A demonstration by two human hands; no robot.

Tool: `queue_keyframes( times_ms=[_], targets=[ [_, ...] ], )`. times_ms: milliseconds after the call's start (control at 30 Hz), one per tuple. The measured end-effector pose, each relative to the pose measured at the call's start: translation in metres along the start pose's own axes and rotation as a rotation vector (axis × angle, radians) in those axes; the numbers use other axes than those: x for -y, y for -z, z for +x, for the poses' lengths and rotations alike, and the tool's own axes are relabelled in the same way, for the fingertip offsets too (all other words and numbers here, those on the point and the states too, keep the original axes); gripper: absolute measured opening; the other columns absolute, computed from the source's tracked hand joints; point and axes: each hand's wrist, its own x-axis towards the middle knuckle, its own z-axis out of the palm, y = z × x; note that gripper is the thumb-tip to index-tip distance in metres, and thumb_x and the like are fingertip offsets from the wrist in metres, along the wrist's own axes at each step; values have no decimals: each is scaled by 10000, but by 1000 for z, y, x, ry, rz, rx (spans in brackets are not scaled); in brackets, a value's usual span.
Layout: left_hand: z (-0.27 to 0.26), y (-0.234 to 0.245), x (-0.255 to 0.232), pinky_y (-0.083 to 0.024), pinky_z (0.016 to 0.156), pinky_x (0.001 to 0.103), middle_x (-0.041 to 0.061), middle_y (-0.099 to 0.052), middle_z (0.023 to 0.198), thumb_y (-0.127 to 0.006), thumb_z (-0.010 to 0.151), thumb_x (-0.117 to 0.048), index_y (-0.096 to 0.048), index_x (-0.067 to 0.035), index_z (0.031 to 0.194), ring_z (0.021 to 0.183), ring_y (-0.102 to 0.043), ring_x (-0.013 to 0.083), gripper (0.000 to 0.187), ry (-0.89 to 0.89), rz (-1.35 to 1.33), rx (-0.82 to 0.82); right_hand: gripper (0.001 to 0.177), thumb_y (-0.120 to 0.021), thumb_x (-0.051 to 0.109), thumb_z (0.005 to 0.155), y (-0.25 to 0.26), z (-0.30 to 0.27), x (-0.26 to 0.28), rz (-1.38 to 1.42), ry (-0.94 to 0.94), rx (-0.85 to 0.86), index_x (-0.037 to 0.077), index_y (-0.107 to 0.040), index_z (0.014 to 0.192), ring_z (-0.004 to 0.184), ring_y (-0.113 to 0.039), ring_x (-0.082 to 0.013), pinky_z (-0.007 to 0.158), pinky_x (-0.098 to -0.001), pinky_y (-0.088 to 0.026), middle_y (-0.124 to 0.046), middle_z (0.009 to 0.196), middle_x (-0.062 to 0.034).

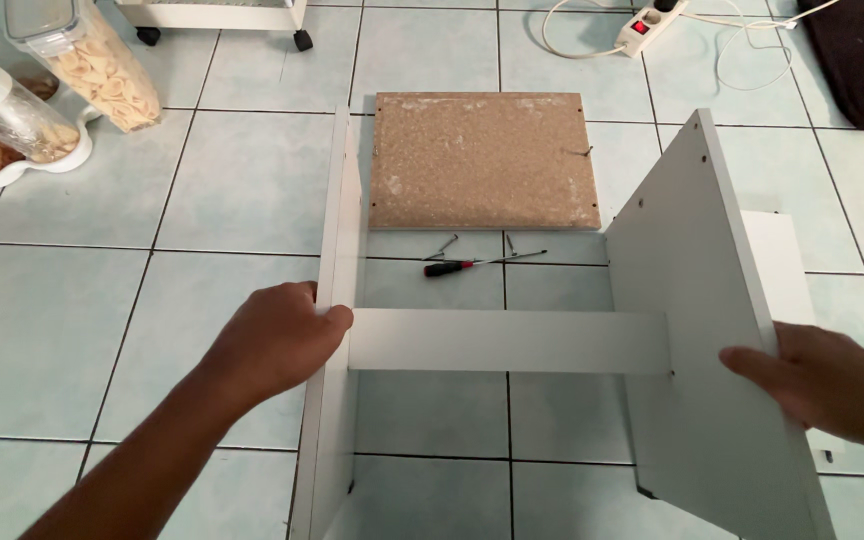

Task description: The person assembles a white flat-pack furniture unit on a tiled floor. They use a screwdriver to attach side panels to a base, then insert a horizontal support beam and a back panel.

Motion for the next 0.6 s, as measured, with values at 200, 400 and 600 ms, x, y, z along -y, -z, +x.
queue_keyframes(
  times_ms=[200, 400, 600],
  targets=[
    [-11, 8, -5, -565, 917, 436, 166, -758, 1016, -593, 857, -426, -618, -23, 1330, 996, -733, 290, 622, 12, 9, -7, 515, -468, 423, 1077, 2, -12, 11, -310, 74, -155, -9, -579, 1335, 786, -820, -319, 829, -447, -683, -800, 919, -191],
    [-19, 13, -11, -562, 944, 434, 160, -774, 1016, -597, 858, -498, -556, -42, 1403, 1027, -742, 277, 712, 19, 34, -1, 621, -536, 443, 1043, 3, -14, 11, -345, 91, -197, -7, -455, 1463, 792, -814, -315, 815, -448, -691, -781, 934, -182],
    [-17, 11, -6, -564, 962, 442, 174, -730, 1123, -631, 857, -494, -453, -18, 1467, 1084, -716, 313, 794, -40, 38, -50, 667, -568, 409, 1037, 7, -15, 8, -185, 80, -157, 2, -378, 1529, 852, -817, -347, 830, -467, -664, -789, 1030, -216]
  ],
)
